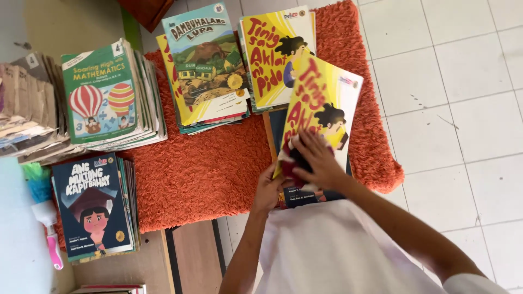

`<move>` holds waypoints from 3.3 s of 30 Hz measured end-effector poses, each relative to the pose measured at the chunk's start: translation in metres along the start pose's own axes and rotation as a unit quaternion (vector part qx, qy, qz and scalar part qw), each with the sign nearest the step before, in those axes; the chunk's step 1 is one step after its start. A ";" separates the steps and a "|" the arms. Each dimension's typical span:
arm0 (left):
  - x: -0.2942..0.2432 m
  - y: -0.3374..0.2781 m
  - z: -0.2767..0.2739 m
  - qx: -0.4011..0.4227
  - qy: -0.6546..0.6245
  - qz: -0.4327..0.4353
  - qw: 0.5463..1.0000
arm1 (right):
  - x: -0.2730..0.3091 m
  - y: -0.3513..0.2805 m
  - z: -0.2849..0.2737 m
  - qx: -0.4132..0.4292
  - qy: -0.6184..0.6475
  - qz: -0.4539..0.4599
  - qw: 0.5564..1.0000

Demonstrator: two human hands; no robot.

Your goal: Sorting, cleaning, and inspecting books on a rug.

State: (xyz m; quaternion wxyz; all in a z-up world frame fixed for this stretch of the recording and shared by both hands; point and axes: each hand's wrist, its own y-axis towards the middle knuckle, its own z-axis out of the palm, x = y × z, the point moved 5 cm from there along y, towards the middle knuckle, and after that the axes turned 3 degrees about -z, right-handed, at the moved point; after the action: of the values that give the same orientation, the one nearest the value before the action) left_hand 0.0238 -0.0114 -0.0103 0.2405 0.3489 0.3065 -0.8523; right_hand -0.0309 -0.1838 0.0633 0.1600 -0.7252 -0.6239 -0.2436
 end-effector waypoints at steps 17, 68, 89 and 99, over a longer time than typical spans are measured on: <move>0.064 0.006 0.018 0.069 -0.315 -0.145 0.936 | -0.100 0.026 -0.110 -0.291 0.520 0.342 0.727; -0.082 -0.026 0.091 0.056 0.211 0.058 0.974 | -0.006 0.093 -0.090 -0.165 -0.107 -0.144 0.970; -0.087 0.023 -0.012 -0.063 0.133 0.149 0.978 | -0.012 -0.012 -0.042 -0.068 0.258 0.378 0.887; -0.154 0.009 -0.041 -0.182 -0.051 0.241 0.952 | -0.095 -0.085 -0.059 -0.041 0.182 0.446 0.875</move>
State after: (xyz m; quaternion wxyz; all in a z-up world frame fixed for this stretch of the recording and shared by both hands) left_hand 0.1465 0.0407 0.0776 0.5137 0.3190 0.3508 -0.7151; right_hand -0.1330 -0.2794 0.0532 0.3326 -0.8753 -0.1829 -0.2997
